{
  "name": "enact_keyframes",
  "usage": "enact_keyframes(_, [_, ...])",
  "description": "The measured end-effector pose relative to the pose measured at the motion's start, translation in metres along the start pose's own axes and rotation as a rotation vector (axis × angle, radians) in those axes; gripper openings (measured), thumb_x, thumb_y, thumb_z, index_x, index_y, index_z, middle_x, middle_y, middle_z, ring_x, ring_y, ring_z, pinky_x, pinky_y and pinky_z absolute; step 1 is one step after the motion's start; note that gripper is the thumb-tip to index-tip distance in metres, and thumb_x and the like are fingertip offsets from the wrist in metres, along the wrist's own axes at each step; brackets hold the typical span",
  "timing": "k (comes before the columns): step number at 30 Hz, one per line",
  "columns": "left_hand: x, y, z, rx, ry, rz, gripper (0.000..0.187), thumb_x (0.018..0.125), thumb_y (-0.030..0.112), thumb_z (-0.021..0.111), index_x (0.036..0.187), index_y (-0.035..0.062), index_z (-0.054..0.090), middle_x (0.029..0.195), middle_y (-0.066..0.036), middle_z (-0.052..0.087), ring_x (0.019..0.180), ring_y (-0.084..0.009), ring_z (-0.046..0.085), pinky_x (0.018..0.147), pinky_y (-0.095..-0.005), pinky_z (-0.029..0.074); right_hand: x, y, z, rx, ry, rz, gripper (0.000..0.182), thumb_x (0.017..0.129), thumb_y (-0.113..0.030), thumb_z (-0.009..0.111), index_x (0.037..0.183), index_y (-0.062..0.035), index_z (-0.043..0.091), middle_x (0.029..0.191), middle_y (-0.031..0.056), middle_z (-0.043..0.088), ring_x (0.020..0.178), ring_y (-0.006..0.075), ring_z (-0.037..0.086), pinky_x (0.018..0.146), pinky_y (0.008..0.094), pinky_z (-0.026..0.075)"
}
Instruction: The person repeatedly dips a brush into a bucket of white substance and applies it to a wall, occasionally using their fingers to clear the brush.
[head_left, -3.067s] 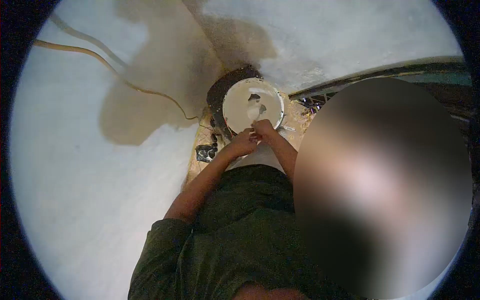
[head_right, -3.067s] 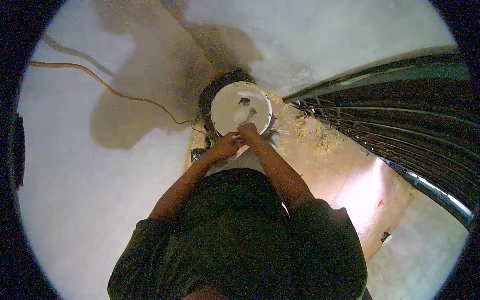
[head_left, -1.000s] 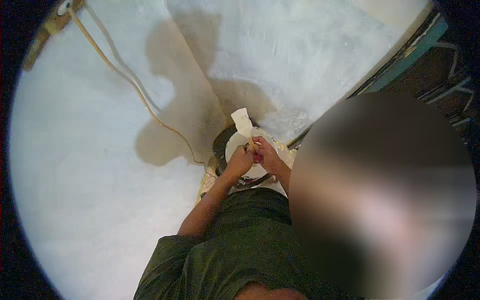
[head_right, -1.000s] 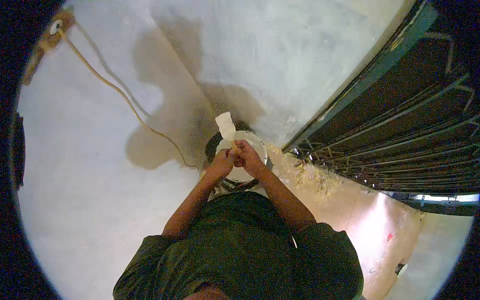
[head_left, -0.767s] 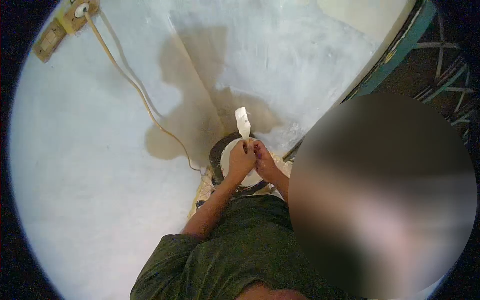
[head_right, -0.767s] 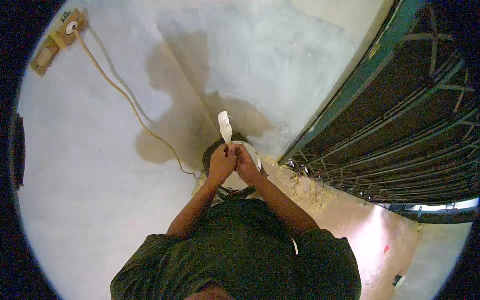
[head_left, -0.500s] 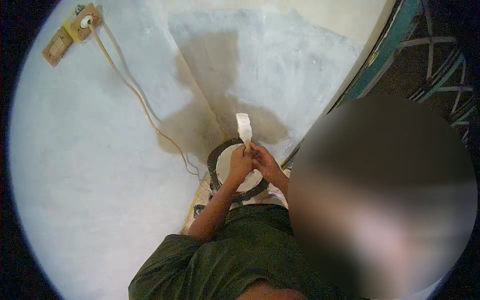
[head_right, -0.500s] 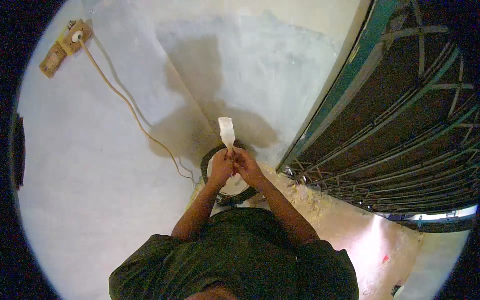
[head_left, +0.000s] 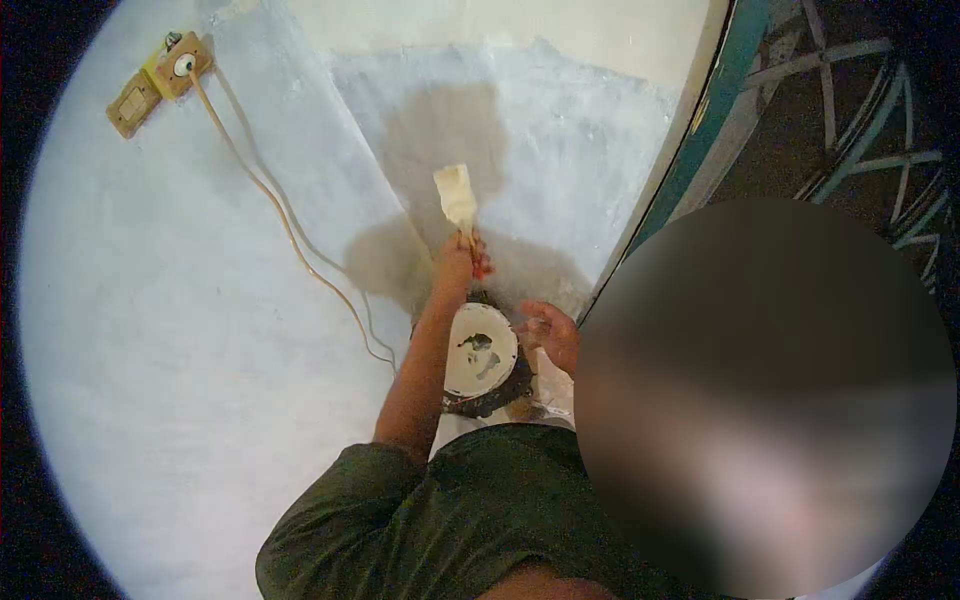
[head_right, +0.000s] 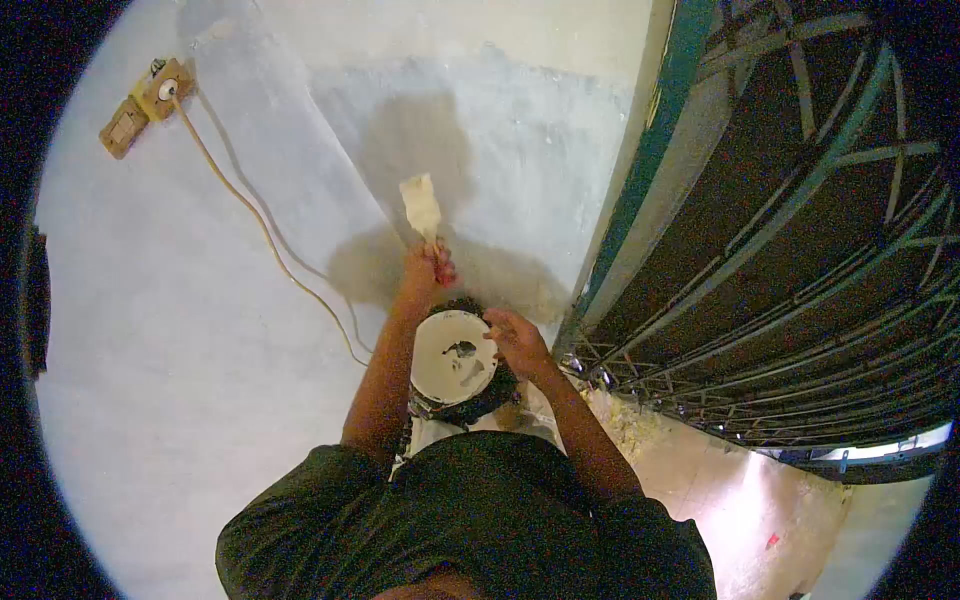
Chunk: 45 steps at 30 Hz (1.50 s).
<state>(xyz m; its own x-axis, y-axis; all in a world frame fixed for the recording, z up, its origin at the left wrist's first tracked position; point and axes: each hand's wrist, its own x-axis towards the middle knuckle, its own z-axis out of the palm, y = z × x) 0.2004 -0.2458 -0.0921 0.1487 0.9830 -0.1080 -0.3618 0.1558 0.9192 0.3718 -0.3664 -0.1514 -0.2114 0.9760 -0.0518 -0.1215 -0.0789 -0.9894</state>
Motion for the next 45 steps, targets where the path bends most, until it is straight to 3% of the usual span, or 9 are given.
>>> enact_keyframes(5, [0.069,0.017,-0.012,0.173,-0.149,0.039,0.022,0.095,0.026,0.036,0.086,0.0112,0.049,0.063,0.003,0.047,0.049,-0.0083,0.045,0.043,-0.0252,0.04,-0.002,0.017,-0.004,-0.043,0.014,-0.03,0.036,0.091,-0.021,0.051,0.121,-0.0016,0.045,0.112,0.0116,0.056,0.093,0.0208,0.06,0.067,0.0296,0.053])
enact_keyframes(11, [0.14,-0.141,-0.1,0.456,0.064,-0.299,0.02,0.089,0.03,0.043,0.085,0.0129,0.053,0.059,0.002,0.049,0.04,-0.0096,0.042,0.034,-0.0246,0.031,-0.008,0.014,0.018,0.016,0.053,0.074,0.034,0.091,-0.023,0.05,0.116,-0.0007,0.046,0.104,0.0119,0.059,0.085,0.019,0.061,0.061,0.0301,0.052])
enact_keyframes(13, [0.099,-0.117,-0.113,0.121,-0.26,-0.313,0.021,0.091,0.027,0.042,0.083,0.0112,0.053,0.06,0.001,0.049,0.043,-0.0113,0.045,0.036,-0.0257,0.034,-0.002,0.019,0.026,0.003,0.069,0.08,0.033,0.091,-0.022,0.049,0.116,0.0002,0.046,0.104,0.0128,0.059,0.084,0.0188,0.061,0.06,0.0291,0.052])
enact_keyframes(17, [0.037,-0.072,-0.071,-0.034,-0.2,-0.492,0.025,0.093,0.029,0.04,0.081,0.0094,0.052,0.063,-0.001,0.05,0.044,-0.0126,0.045,0.038,-0.0263,0.036,0.027,0.042,0.038,0.014,0.219,0.122,0.032,0.092,-0.02,0.047,0.117,0.0005,0.046,0.101,0.0133,0.06,0.083,0.0188,0.062,0.062,0.03,0.052])
enact_keyframes(23, [-0.012,-0.049,-0.057,-0.008,-0.228,-0.309,0.029,0.094,0.026,0.036,0.076,0.0079,0.05,0.056,-0.001,0.045,0.043,-0.0116,0.041,0.039,-0.0275,0.035,0.08,0.03,0.074,0.025,0.409,0.111,0.039,0.093,-0.035,0.044,0.106,0.0,0.053,0.086,0.0083,0.06,0.078,0.014,0.057,0.064,0.0292,0.049])
enact_keyframes(38, [-0.002,0.006,-0.111,0.493,-0.276,-0.239,0.04,0.093,0.029,0.038,0.078,-0.0026,0.057,0.06,-0.012,0.055,0.046,-0.02,0.051,0.048,-0.0331,0.043,0.123,0.012,0.163,0.083,0.646,0.014,0.028,0.093,-0.03,0.047,0.094,-0.0033,0.055,0.068,0.0049,0.056,0.055,0.0124,0.053,0.047,0.0278,0.043])
enact_keyframes(40, [0.012,0.014,-0.138,1.017,-0.646,0.037,0.039,0.091,0.031,0.04,0.085,-0.0022,0.059,0.067,-0.013,0.06,0.051,-0.0193,0.056,0.05,-0.0319,0.045,0.131,0.016,0.169,0.012,0.71,-0.069,0.027,0.094,-0.029,0.045,0.094,-0.0038,0.053,0.065,0.0045,0.054,0.05,0.0129,0.052,0.042,0.0284,0.042])
enact_keyframes(43, [0.028,0.039,-0.158,0.954,-0.527,-0.303,0.036,0.088,0.031,0.043,0.096,-0.0006,0.059,0.072,-0.011,0.064,0.056,-0.0179,0.059,0.052,-0.0298,0.046,0.132,0.005,0.172,0.192,0.81,0.005,0.027,0.092,-0.031,0.048,0.099,-0.005,0.05,0.06,0.0007,0.045,0.046,0.0088,0.041,0.039,0.0224,0.031])
enact_keyframes(45, [0.022,0.063,-0.158,0.771,-0.434,-0.268,0.035,0.087,0.03,0.044,0.098,-0.0003,0.058,0.074,-0.01,0.064,0.058,-0.0169,0.059,0.054,-0.0296,0.047,0.139,0.008,0.15,0.27,0.697,0.183,0.031,0.092,-0.033,0.047,0.104,-0.0045,0.046,0.062,0.0039,0.05,0.049,0.0117,0.047,0.039,0.024,0.034])
